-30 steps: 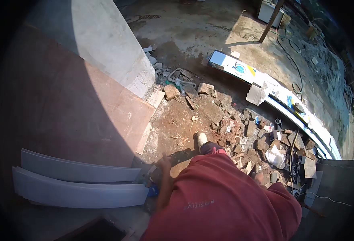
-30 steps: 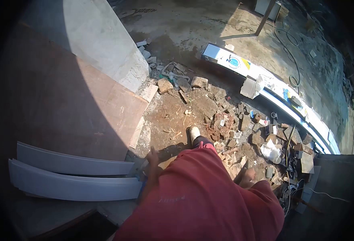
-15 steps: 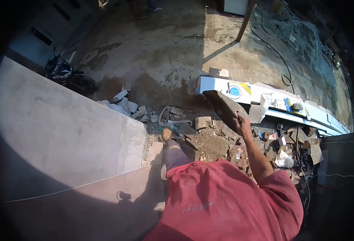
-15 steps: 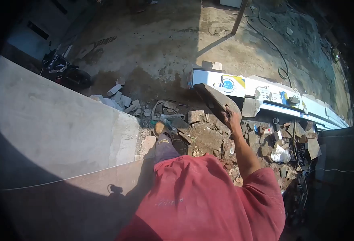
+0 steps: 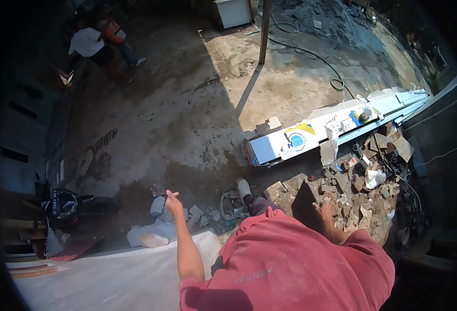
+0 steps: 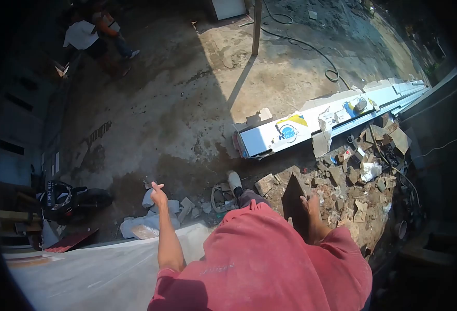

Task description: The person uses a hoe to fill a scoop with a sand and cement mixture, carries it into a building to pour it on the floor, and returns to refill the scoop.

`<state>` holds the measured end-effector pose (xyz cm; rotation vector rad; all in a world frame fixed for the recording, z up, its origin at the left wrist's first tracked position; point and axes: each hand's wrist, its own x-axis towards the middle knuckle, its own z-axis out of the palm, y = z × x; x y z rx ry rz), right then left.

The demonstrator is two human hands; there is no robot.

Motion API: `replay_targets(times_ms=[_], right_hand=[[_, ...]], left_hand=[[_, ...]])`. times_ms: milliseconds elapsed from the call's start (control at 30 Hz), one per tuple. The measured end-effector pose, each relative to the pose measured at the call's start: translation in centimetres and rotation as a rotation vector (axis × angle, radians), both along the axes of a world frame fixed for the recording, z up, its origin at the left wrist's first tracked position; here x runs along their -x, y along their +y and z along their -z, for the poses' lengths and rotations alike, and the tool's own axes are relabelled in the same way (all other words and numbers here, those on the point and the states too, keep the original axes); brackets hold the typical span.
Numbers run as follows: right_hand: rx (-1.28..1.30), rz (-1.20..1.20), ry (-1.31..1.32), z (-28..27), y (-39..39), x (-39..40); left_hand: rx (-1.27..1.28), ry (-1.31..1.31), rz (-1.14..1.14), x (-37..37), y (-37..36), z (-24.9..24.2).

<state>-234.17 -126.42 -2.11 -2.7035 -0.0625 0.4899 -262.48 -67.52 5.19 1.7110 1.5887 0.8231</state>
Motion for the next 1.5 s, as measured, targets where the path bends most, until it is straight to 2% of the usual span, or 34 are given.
replay_targets(times_ms=[67, 133, 167, 233, 267, 333, 367, 400, 433, 467, 533, 567, 633, 700, 733, 800, 900, 933, 967, 1067, 1133, 1167, 1233, 1300, 1367, 1433, 1500], right_hand=[[0.196, 0.06, -0.12, 0.7, -1.1, 2.2], [0.368, 0.123, -0.106, 3.4, -3.8, 2.7], [0.48, 0.158, -0.073, 5.0, -3.2, 2.2], [0.425, 0.339, -0.01, 0.7, 3.5, 0.0], [0.403, 0.354, -0.02, 2.7, 5.8, -2.9], [0.386, 0.357, 0.003, 7.1, 9.8, -8.8], [0.379, 0.363, -0.004, 9.0, 11.2, -12.9], [0.375, 0.372, -0.005, 9.9, 13.5, -16.1], [0.298, 0.343, -0.006, 3.4, 20.2, -18.9], [0.152, 0.338, -0.076, -1.2, 25.8, -21.6], [0.08, 0.134, -0.162, -5.0, 32.0, -28.4], [0.031, 0.029, -0.201, -9.6, 37.0, -30.8], [-0.165, 0.037, -0.234, -11.9, 42.9, -36.7], [-0.2, 0.051, -0.254, -14.6, 49.4, -41.6], [-0.188, 0.051, -0.253, -15.1, 52.7, -43.6], [-0.473, 0.14, -0.324, -15.7, 59.5, -47.5], [-0.494, 0.216, -0.387, -16.2, 68.7, -52.7], [-0.57, 0.238, -0.464, -15.5, 71.3, -54.6], [-0.579, 0.255, -0.472, -15.7, 74.0, -56.9], [-0.56, 0.338, -0.373, -17.0, 79.5, -61.5], [-0.714, 0.378, -0.37, -18.0, 83.1, -65.2], [-0.72, 0.394, -0.378, -18.9, 84.4, -66.8], [-0.744, 0.423, -0.311, -21.1, 87.0, -69.6], [-0.808, 0.457, -0.308, -22.2, 88.8, -72.3], [-0.901, 0.473, -0.274, -21.6, 89.6, -75.3], [-0.968, 0.502, -0.298, -20.8, 90.2, -78.5], [-1.051, 0.525, -0.367, -21.2, 91.2, -81.8]], left_hand=[[0.179, 0.0, -0.048, -5.1, 3.3, -2.0], [0.124, -0.06, -0.011, -10.4, 4.2, -3.9], [0.115, -0.081, 0.092, -12.4, 5.2, -3.7], [0.115, -0.049, 0.232, -15.8, 8.9, 0.1], [0.119, -0.049, 0.334, -17.1, 11.0, 2.9], [0.406, -0.063, 0.412, -17.8, 16.3, 10.3], [0.6, -0.214, 0.359, -18.0, 17.0, 12.1], [0.652, -0.183, 0.286, -17.4, 17.5, 13.8], [0.777, -0.065, 0.239, -16.3, 17.7, 14.4], [0.944, -0.107, 0.12, -15.5, 17.9, 14.6], [-0.469, 0.165, 1.081, -14.9, 17.9, 9.5], [-0.464, 0.219, 1.104, -15.1, 18.3, 9.9], [0.421, 0.387, 0.687, -16.5, 20.4, 13.6], [0.65, 0.429, 0.488, -19.2, 23.5, 15.2], [0.674, 0.427, 0.458, -21.2, 25.0, 15.9], [0.725, 0.426, 0.399, -25.6, 28.6, 17.0], [0.774, 0.337, 0.319, -33.9, 35.6, 18.6], [0.786, 0.294, 0.294, -37.0, 38.4, 18.9], [0.812, 0.178, 0.231, -40.8, 41.8, 18.8], [0.909, -0.136, 0.01, -51.7, 52.4, 17.1], [0.925, -0.27, -0.135, -60.6, 59.7, 12.7], [0.861, -0.325, -0.084, -65.1, 62.5, 9.9], [0.707, -0.448, 0.083, -72.7, 67.8, 7.3], [0.699, -0.433, 0.214, -79.9, 72.2, 6.1], [0.68, -0.293, 0.349, -86.7, 74.7, 5.6], [0.671, -0.206, 0.522, -92.4, 77.2, 8.1], [0.671, -0.13, 0.54, -98.1, 77.7, 9.6]])
